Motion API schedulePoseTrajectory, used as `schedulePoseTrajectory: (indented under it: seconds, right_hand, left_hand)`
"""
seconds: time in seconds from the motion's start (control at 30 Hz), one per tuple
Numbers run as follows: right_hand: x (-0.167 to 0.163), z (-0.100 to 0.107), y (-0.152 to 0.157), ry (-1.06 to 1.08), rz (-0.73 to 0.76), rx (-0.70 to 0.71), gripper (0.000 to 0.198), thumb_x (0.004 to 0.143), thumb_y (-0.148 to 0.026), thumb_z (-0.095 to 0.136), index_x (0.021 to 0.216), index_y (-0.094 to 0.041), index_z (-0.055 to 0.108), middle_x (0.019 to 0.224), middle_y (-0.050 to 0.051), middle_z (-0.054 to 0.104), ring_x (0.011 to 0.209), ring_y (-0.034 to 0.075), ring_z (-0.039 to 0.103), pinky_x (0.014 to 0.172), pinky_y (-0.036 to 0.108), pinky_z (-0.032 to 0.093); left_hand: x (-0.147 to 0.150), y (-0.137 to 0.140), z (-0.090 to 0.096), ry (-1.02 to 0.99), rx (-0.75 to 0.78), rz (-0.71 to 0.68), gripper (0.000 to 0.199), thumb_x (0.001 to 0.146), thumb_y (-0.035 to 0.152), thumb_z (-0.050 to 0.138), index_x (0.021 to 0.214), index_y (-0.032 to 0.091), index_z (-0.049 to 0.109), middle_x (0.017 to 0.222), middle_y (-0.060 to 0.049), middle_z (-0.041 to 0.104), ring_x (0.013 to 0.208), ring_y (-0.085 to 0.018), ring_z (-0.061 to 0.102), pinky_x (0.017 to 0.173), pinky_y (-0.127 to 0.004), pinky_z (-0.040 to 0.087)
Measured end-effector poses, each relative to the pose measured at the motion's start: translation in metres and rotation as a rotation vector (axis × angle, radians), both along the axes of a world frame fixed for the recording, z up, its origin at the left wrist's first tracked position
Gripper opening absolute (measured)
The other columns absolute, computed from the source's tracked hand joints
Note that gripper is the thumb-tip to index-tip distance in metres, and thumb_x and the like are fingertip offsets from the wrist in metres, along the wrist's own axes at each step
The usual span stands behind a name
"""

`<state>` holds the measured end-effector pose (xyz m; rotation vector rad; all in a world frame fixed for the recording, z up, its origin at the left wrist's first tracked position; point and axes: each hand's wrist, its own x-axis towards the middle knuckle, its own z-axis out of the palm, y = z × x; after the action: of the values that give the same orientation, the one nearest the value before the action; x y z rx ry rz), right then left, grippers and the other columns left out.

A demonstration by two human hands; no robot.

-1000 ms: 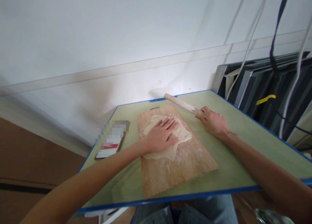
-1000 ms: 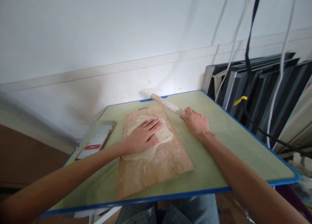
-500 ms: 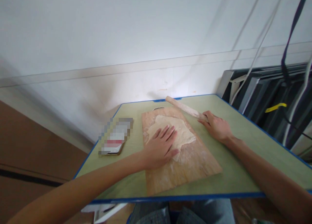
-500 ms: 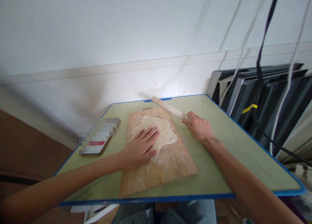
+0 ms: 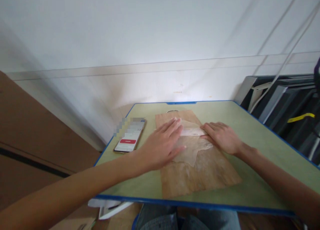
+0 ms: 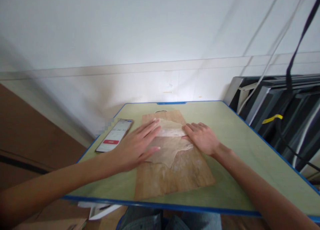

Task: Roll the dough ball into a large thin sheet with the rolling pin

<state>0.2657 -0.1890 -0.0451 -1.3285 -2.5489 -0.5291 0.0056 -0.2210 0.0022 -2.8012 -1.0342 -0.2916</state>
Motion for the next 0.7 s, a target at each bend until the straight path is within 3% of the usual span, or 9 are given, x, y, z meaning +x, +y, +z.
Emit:
schedulePoseTrajectory:
  seconds: [0.1, 0.27, 0.47, 0.7]
  right_hand:
    - [-0.005, -0.001, 0.006, -0.026, 0.028, 0.033, 0.034, 0.092, -0.04, 0.034, 0.093, -0.017, 0.058, 0.091, 0.011, 0.064, 0.083, 0.023, 0.06, 0.075, 0.036, 0.043]
    - [-0.008, -0.011, 0.018, 0.105, 0.043, 0.068, 0.04, 0.095, -0.035, 0.029, 0.118, -0.014, 0.054, 0.123, 0.014, 0.058, 0.112, 0.023, 0.053, 0.098, 0.044, 0.036]
    - [-0.012, -0.014, 0.036, 0.143, 0.019, -0.018, 0.049, 0.095, -0.038, 0.025, 0.124, -0.011, 0.052, 0.135, 0.014, 0.049, 0.126, 0.023, 0.043, 0.104, 0.046, 0.034]
    - [-0.019, 0.0, 0.052, 0.107, -0.052, -0.186, 0.054, 0.094, -0.042, 0.023, 0.131, -0.011, 0.048, 0.136, 0.012, 0.047, 0.124, 0.023, 0.046, 0.103, 0.042, 0.036]
  left_hand:
    - [-0.002, 0.025, -0.011, 0.04, 0.107, 0.137, 0.06, 0.092, 0.046, 0.032, 0.134, 0.003, 0.036, 0.145, -0.019, 0.031, 0.137, -0.028, 0.022, 0.112, -0.042, 0.021]
    - [-0.001, 0.047, -0.032, 0.051, -0.031, 0.272, 0.057, 0.093, 0.044, 0.03, 0.131, 0.003, 0.04, 0.132, -0.019, 0.049, 0.124, -0.025, 0.046, 0.103, -0.035, 0.035]
    - [0.0, 0.062, -0.033, -0.009, -0.05, 0.311, 0.056, 0.094, 0.047, 0.024, 0.129, 0.008, 0.044, 0.129, -0.014, 0.054, 0.119, -0.023, 0.05, 0.099, -0.035, 0.038]
    - [-0.001, 0.076, -0.029, 0.017, -0.138, 0.364, 0.059, 0.092, 0.055, 0.022, 0.126, 0.013, 0.044, 0.128, -0.013, 0.054, 0.112, -0.026, 0.054, 0.09, -0.038, 0.044]
